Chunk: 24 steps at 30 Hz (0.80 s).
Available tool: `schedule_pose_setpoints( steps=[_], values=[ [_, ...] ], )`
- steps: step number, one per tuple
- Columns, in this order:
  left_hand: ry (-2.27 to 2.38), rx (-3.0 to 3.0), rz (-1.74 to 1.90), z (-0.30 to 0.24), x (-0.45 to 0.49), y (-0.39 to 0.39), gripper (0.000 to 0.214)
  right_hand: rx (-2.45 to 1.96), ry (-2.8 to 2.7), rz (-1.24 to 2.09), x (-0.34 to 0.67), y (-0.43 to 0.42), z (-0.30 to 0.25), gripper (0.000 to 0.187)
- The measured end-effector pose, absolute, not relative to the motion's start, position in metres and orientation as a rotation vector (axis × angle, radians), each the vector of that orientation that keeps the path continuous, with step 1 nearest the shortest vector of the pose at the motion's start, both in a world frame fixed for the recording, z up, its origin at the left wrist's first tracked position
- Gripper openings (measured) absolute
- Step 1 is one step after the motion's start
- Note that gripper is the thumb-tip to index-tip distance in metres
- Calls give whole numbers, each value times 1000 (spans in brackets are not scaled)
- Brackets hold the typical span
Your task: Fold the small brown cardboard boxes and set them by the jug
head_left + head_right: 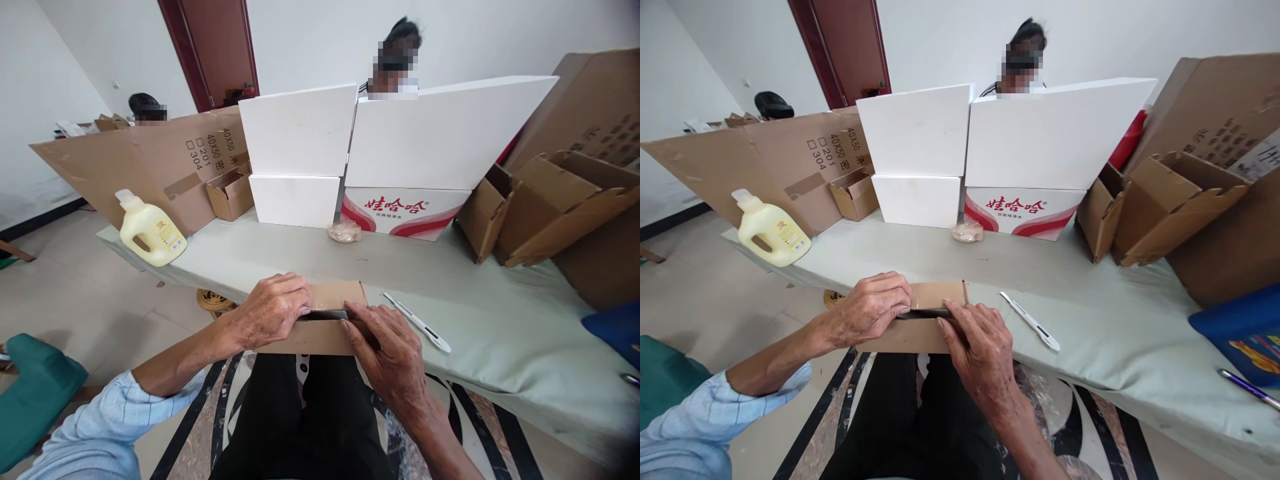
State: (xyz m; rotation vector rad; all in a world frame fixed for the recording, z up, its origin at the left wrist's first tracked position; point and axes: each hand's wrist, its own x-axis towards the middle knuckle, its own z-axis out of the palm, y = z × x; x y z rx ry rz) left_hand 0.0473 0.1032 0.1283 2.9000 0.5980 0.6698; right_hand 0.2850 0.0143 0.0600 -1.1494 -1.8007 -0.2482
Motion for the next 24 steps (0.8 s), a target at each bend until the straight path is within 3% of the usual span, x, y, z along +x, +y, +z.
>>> schedule_pose_setpoints(
  steps=[16,22,24],
  values=[
    [676,2476,586,145,40,112,23,-1129,-1811,-249,282,11,60,18],
    [617,2621,500,146,38,107,10,-1165,-1803,-234,281,10,60,25],
    [599,2673,525,143,39,105,15,-1161,-1797,-233,281,10,60,26]
  ],
)
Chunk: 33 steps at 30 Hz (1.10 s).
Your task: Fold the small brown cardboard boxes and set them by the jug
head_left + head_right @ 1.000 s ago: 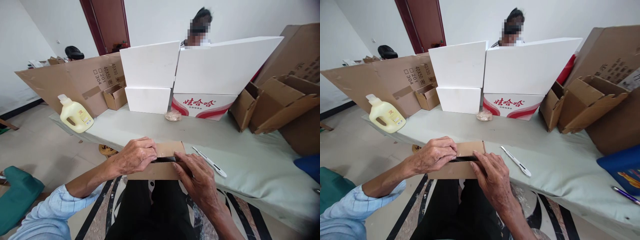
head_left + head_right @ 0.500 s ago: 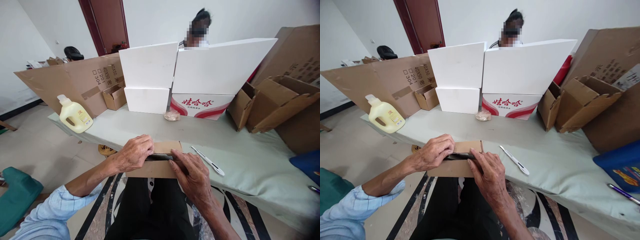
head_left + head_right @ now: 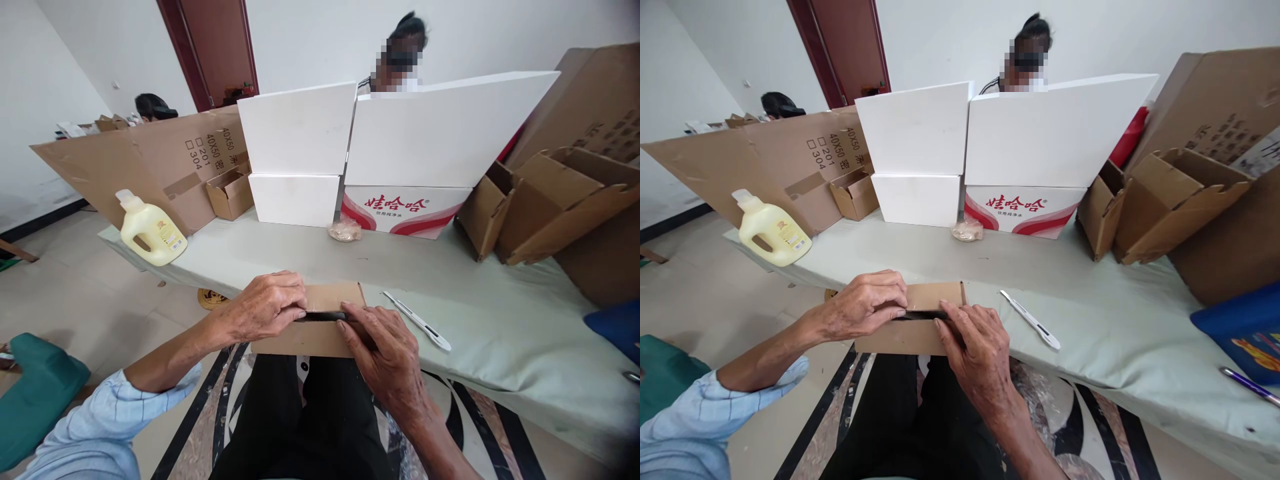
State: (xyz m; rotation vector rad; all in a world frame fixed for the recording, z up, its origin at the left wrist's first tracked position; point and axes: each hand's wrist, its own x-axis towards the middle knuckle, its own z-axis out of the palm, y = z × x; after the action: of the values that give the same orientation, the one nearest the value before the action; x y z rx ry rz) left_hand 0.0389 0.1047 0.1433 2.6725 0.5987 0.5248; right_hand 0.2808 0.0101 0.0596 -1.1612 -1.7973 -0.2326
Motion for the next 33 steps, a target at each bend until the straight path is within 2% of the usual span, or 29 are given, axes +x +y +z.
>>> schedule_pose_setpoints(
  steps=[7,14,33],
  values=[
    [630,2736,551,138,42,102,24,-1133,-1819,-200,281,10,61,38],
    [701,2558,520,143,41,101,22,-1115,-1838,-186,281,7,60,34],
    [845,2141,436,146,46,120,17,-1079,-1847,-203,279,0,56,37]
  ],
)
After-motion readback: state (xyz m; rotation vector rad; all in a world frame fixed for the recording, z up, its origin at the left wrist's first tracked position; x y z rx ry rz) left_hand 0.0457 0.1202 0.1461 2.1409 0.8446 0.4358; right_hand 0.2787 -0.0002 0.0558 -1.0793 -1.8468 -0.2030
